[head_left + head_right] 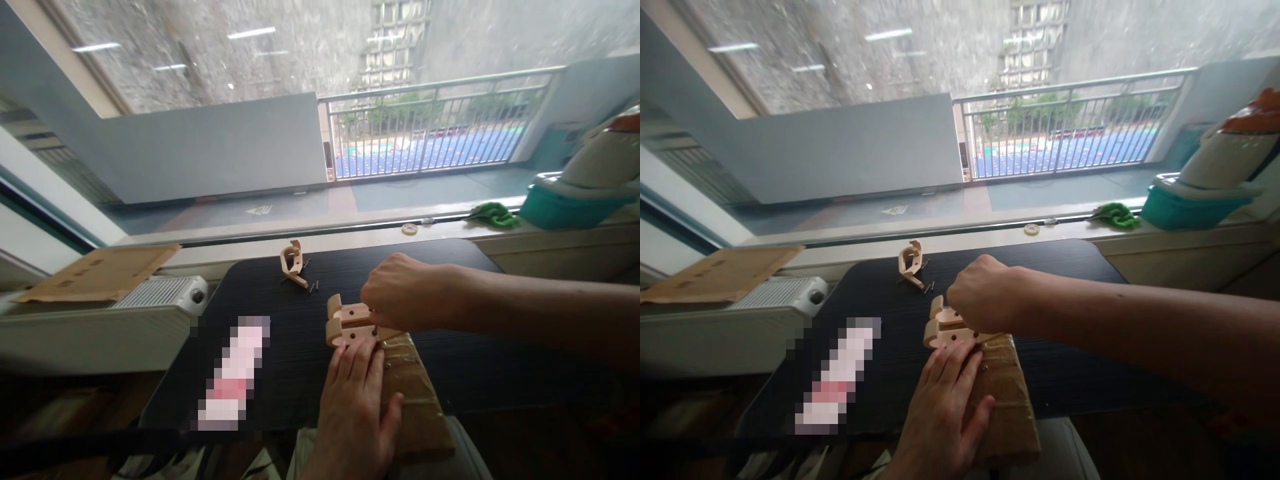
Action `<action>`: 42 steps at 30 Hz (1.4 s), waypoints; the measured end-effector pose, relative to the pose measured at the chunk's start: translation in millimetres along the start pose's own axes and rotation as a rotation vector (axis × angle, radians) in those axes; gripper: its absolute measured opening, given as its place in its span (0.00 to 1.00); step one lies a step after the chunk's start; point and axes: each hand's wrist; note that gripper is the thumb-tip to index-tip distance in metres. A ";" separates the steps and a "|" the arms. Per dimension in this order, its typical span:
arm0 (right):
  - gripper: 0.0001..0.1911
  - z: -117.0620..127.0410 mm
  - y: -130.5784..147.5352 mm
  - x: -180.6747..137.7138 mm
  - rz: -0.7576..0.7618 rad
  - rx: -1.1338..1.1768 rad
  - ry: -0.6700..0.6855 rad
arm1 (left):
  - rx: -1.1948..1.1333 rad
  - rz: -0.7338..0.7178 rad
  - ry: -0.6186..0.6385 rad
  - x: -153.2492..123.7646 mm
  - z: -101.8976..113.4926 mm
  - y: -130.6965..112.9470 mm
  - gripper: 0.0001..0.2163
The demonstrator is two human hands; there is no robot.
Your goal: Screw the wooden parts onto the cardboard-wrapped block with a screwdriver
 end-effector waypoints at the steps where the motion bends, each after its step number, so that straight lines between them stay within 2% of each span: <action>1: 0.07 1.7 -0.5 -1.1 0.004 -0.003 -0.004 | 0.000 0.003 0.001 -0.4 -0.2 -0.2 0.22; 7: 0.08 4.5 0.6 -4.6 0.140 0.018 -0.057 | -0.009 -0.002 -0.027 0.5 -0.7 -0.1 0.22; 10: 0.07 -0.8 -0.3 -2.5 0.155 0.002 -0.039 | -0.024 -0.014 -0.060 0.9 -0.7 0.9 0.21; 19: 0.09 -14.3 -6.3 0.5 0.059 0.023 -0.004 | -0.022 -0.024 -0.033 1.9 -1.2 1.0 0.22; 22: 0.12 -12.0 -7.7 -3.1 -0.022 0.088 0.052 | -0.034 -0.020 -0.075 -2.0 -2.4 1.7 0.20; 25: 0.14 -12.3 -14.6 -17.4 -0.102 0.133 0.069 | -0.069 -0.006 -0.181 -13.5 -2.1 5.1 0.18; 27: 0.16 -20.0 -20.4 -33.2 -0.172 0.188 -0.017 | -0.152 0.056 -0.266 -22.3 -0.2 8.5 0.16; 28: 0.17 -27.1 -22.5 -41.5 -0.204 0.241 -0.106 | -0.204 0.125 -0.323 -25.7 1.1 10.3 0.15; 31: 0.12 -59.7 -19.8 -60.3 -0.345 0.475 -0.267 | -0.366 0.405 -0.494 -27.5 3.8 15.9 0.14; 33: 0.11 -86.0 -9.5 -63.0 -0.479 0.637 -0.326 | -0.509 0.574 -0.535 -21.8 2.7 19.6 0.17; 35: 0.12 -109.7 4.3 -58.5 -0.551 0.797 -0.395 | -0.665 0.670 -0.505 -14.2 -1.3 23.1 0.20; 37: 0.15 -126.7 16.7 -50.9 -0.536 0.999 -0.479 | -0.770 0.705 -0.424 -8.5 -7.2 25.8 0.23; 39: 0.16 -136.1 24.6 -44.1 -0.530 1.155 -0.527 | -0.825 0.722 -0.349 -6.5 -12.9 27.8 0.25; 42: 0.15 -142.0 28.0 -39.2 -0.515 1.247 -0.577 | -0.865 0.741 -0.307 -7.7 -17.2 29.4 0.25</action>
Point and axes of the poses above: each hand's wrist, its own x-axis towards the middle knuckle, its own z-axis out of the back of the hand, y = z × x, and after that the axes turned 10 degrees about -x, right-handed
